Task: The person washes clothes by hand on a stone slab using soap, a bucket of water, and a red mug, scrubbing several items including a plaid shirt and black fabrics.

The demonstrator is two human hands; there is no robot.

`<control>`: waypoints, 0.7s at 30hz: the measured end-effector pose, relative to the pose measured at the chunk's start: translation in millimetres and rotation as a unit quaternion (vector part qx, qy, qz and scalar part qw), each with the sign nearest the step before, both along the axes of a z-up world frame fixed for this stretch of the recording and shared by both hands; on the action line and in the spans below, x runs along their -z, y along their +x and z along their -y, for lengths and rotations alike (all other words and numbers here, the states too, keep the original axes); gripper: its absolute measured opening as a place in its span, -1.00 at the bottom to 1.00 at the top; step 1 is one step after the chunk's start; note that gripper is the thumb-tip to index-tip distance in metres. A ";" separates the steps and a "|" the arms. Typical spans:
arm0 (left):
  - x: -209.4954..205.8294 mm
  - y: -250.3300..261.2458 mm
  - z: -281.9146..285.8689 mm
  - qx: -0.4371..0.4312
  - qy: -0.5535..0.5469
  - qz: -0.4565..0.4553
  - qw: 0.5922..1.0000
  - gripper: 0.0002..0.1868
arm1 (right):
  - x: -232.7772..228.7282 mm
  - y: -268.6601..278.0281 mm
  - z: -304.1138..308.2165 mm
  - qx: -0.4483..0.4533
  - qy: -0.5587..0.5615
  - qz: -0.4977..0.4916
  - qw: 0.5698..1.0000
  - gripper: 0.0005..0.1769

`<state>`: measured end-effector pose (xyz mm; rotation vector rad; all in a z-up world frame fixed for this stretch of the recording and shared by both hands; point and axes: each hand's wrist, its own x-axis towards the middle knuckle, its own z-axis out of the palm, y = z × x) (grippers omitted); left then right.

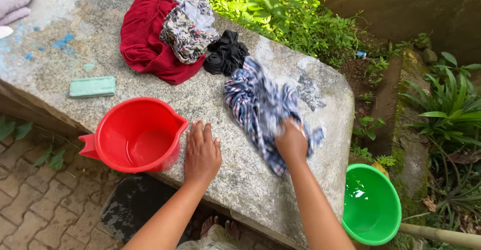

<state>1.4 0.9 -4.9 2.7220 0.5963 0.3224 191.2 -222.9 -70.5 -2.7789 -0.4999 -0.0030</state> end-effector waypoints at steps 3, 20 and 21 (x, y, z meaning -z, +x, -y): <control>0.8 -0.7 -0.9 0.002 -0.001 -0.015 1.000 -0.42 | -13.3 0.6 -4.4 0.035 -0.097 -0.067 0.992 -0.16; -3.8 -6.2 4.0 -0.019 -0.004 0.037 0.999 -0.44 | -38.6 111.2 -23.5 0.113 0.166 0.026 0.979 -0.37; -4.9 -1.7 1.3 -0.021 -0.002 0.035 0.999 -0.45 | -55.6 129.8 -28.9 0.122 0.180 0.009 0.976 -0.38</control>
